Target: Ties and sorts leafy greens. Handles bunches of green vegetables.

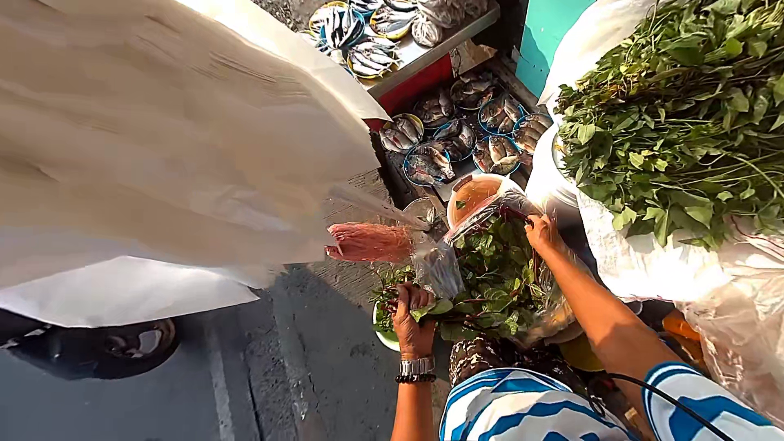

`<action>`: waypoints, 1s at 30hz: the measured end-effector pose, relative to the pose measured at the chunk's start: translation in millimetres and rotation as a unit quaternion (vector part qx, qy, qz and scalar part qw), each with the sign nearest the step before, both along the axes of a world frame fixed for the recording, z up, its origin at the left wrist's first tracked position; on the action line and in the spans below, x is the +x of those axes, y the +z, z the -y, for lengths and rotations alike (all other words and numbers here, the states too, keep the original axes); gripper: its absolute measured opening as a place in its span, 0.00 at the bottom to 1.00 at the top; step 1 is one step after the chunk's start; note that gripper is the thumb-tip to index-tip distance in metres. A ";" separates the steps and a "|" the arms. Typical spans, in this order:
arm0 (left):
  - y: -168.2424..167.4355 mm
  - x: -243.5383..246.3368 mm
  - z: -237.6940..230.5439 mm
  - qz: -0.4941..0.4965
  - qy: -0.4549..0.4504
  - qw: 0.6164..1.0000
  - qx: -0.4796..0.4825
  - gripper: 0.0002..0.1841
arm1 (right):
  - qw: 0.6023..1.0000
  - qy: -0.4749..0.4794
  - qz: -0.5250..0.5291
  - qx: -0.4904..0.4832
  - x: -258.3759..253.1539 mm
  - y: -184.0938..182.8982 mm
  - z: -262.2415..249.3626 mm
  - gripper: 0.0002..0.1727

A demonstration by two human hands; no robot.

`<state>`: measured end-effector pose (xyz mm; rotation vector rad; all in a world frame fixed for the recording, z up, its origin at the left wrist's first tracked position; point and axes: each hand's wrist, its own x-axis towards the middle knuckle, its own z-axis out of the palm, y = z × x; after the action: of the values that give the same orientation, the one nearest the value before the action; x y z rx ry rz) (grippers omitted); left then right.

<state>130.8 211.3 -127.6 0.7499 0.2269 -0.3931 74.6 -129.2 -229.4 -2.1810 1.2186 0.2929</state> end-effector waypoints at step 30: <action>49.3 -32.5 83.2 0.277 -0.196 0.898 0.279 0.12 | 0.871 0.023 0.424 0.245 -116.0 158.9 -68.6 0.07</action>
<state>98.3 128.1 -78.3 1.4515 -0.3781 -0.4826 -41.4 -60.6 -70.5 -1.5843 0.5074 -0.3018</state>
